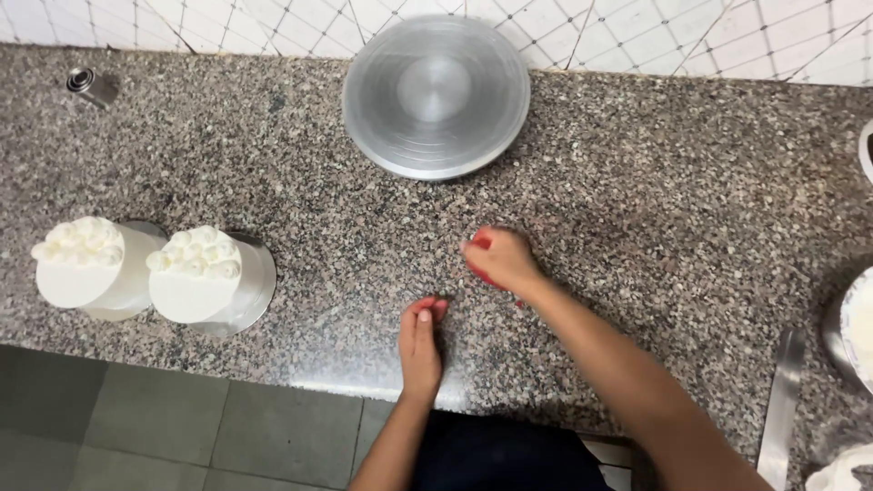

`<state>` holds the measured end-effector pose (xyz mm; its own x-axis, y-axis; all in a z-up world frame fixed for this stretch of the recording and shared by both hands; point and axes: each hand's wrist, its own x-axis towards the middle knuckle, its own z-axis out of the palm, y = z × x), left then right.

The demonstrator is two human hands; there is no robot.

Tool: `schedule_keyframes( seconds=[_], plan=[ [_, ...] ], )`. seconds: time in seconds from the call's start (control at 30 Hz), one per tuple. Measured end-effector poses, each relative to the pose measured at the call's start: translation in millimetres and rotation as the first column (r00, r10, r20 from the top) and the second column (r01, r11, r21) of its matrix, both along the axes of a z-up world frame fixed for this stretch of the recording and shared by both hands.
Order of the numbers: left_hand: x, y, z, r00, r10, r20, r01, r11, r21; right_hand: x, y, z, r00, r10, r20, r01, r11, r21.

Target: Shaping and kneading a piece of red fondant by hand on a granite countertop for cake decoration.

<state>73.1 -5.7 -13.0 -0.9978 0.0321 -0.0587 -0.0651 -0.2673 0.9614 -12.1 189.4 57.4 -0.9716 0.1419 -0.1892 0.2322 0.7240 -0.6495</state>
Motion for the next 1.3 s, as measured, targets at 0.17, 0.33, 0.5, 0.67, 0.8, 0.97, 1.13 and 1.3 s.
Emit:
schedule_keyframes(
  seconds=[0.17,0.33,0.5,0.67,0.8,0.97,1.13,1.3],
  plan=[
    [8.3,-21.8,-11.4,0.996,0.076,0.04,-0.078,0.996,0.046,70.1,8.8,10.2,0.883,0.022,-0.47,-0.032,0.999,-0.013],
    [-9.2,-3.7,15.3,0.999,-0.023,-0.045,0.014,0.981,-0.195,113.2,27.8,-62.4,0.721,0.348,-0.6,-0.285,0.937,0.2],
    [-29.3,68.4,58.6,0.862,-0.432,-0.264,0.119,0.681,-0.723,114.6,67.6,-49.5,0.925,-0.316,-0.213,0.136,0.797,-0.589],
    [-32.8,103.2,55.8,0.637,-0.674,-0.374,-0.076,0.429,-0.9,136.0,98.8,-72.4,0.829,-0.556,-0.057,0.35,0.596,-0.723],
    [-46.8,115.7,29.8,0.557,-0.776,-0.297,-0.173,0.241,-0.955,146.1,106.4,-84.7,0.765,-0.642,0.044,0.462,0.501,-0.731],
    [-86.9,150.5,28.2,0.654,-0.739,-0.161,-0.104,0.123,-0.987,139.2,112.3,-71.9,0.681,-0.731,0.047,0.488,0.404,-0.774],
    [-131.4,151.1,-16.0,0.922,-0.379,0.082,0.369,0.922,0.117,140.4,120.6,-53.2,0.684,-0.722,-0.1,0.302,0.405,-0.863],
    [-62.9,84.2,-2.5,0.841,-0.535,-0.082,0.537,0.844,-0.003,164.5,123.5,-83.7,0.653,-0.757,-0.02,0.414,0.38,-0.827]
  ],
)
